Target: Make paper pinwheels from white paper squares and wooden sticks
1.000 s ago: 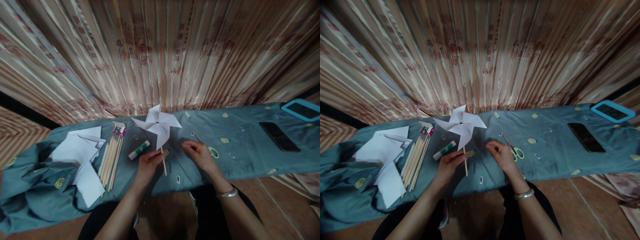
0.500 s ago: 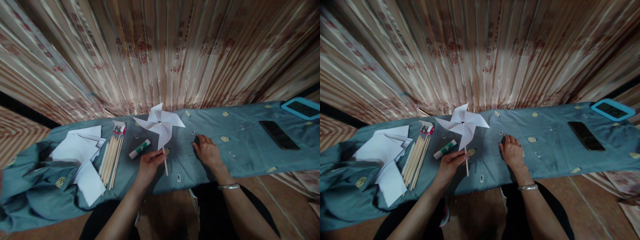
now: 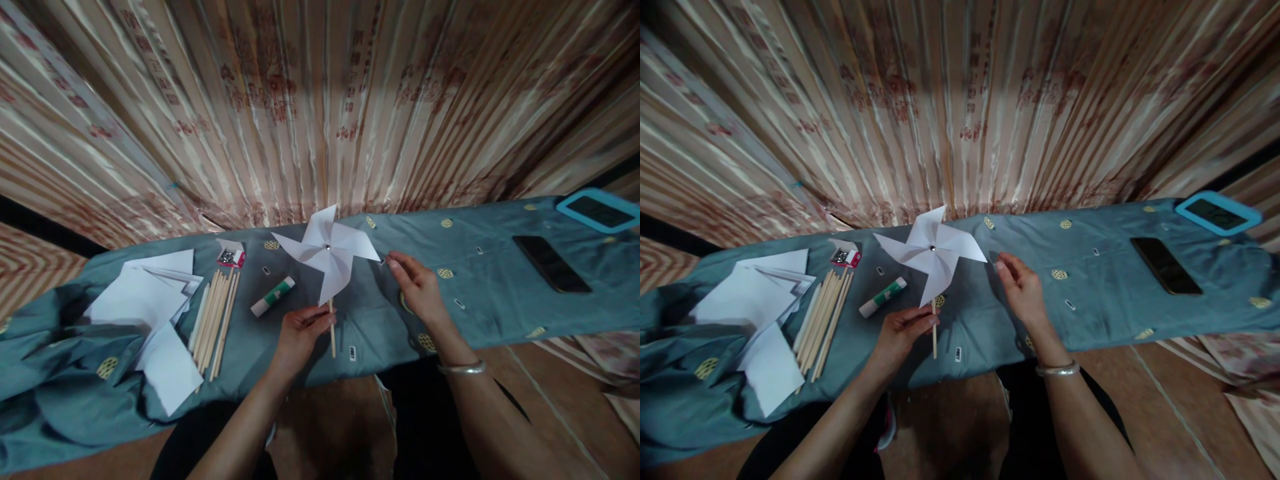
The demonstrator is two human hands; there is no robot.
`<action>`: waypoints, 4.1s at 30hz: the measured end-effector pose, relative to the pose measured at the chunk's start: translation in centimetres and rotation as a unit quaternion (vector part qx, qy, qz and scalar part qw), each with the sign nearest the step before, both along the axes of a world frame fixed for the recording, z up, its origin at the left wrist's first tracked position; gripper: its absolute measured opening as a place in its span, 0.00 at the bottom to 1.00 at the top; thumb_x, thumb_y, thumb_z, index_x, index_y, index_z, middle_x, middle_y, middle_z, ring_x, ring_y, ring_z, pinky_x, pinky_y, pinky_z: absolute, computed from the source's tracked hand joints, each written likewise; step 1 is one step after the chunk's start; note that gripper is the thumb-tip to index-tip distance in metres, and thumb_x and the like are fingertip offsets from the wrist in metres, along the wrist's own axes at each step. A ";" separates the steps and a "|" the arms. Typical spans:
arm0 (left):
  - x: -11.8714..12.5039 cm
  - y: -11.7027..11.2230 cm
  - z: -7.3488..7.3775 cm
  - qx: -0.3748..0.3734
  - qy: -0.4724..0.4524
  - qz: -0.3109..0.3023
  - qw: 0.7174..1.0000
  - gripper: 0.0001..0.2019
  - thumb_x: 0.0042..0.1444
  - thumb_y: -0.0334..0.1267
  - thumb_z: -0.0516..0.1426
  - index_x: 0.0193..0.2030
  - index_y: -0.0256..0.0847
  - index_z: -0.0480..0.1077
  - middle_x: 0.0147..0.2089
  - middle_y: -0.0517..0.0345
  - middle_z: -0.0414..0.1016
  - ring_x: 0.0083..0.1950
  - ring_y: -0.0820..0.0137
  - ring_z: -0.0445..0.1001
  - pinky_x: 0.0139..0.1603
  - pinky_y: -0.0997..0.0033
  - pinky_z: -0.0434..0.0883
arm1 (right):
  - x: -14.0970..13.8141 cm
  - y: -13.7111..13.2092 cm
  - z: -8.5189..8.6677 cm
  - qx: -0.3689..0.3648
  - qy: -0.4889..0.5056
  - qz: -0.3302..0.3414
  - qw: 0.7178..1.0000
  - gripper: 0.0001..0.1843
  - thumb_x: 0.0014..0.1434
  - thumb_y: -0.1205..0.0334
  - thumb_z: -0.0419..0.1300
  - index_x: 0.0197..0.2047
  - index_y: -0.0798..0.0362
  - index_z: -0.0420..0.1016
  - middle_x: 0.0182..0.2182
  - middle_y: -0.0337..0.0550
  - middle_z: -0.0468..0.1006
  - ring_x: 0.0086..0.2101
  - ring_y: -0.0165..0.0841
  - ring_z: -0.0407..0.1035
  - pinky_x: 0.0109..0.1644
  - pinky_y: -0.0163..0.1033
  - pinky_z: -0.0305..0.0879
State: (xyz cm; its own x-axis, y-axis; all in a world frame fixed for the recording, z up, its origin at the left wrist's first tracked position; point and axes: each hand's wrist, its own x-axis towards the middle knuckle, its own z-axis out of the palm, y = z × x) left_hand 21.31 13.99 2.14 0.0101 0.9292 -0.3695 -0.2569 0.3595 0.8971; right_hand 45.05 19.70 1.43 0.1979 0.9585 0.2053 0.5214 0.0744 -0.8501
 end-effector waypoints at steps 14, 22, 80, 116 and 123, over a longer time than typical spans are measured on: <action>0.6 -0.3 -0.8 -0.002 0.015 -0.040 0.999 0.12 0.35 0.40 0.71 0.30 0.41 0.83 0.31 0.53 0.83 0.31 0.68 0.77 0.37 0.69 0.72 | -1.4 0.6 1.4 -0.019 0.276 -0.009 0.961 0.18 0.43 0.44 0.72 0.29 0.50 0.81 0.23 0.38 0.78 0.26 0.30 0.68 0.34 0.39 0.67; 0.6 -0.1 -1.0 0.006 0.022 -0.025 0.999 0.12 0.34 0.41 0.71 0.29 0.41 0.83 0.29 0.55 0.83 0.30 0.69 0.76 0.35 0.71 0.71 | -2.2 0.3 2.1 -0.038 0.310 -0.002 0.950 0.17 0.39 0.47 0.74 0.26 0.50 0.80 0.22 0.39 0.79 0.25 0.29 0.67 0.32 0.38 0.66; 0.7 0.2 -0.7 0.025 0.011 -0.008 1.000 0.17 0.33 0.47 0.72 0.30 0.40 0.83 0.28 0.54 0.83 0.30 0.68 0.77 0.37 0.69 0.74 | -7.7 -2.8 1.8 -0.159 0.319 0.238 0.904 0.20 0.43 0.42 0.73 0.22 0.51 0.80 0.20 0.37 0.78 0.23 0.27 0.68 0.30 0.34 0.66; 0.5 -0.5 -0.3 -0.007 0.011 -0.084 0.996 0.15 0.34 0.45 0.72 0.30 0.41 0.83 0.28 0.53 0.82 0.29 0.68 0.76 0.34 0.70 0.72 | -1.6 1.3 1.8 -0.019 0.252 -0.011 0.967 0.16 0.40 0.47 0.72 0.26 0.51 0.80 0.21 0.37 0.75 0.25 0.30 0.64 0.32 0.38 0.62; 0.5 -0.4 -0.6 -0.013 0.011 -0.056 0.998 0.16 0.33 0.44 0.72 0.31 0.41 0.83 0.32 0.51 0.84 0.32 0.66 0.78 0.36 0.68 0.74 | -1.8 1.0 2.1 -0.025 0.256 -0.001 0.966 0.14 0.39 0.50 0.72 0.24 0.50 0.81 0.21 0.37 0.75 0.25 0.29 0.63 0.29 0.36 0.59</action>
State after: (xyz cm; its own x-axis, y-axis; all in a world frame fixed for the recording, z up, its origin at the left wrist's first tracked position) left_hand 21.82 13.59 1.55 0.1061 0.9126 -0.3948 -0.1941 0.4084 0.8919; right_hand 43.21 20.74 3.55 0.2628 0.9642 0.0342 0.0323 0.0266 -0.9991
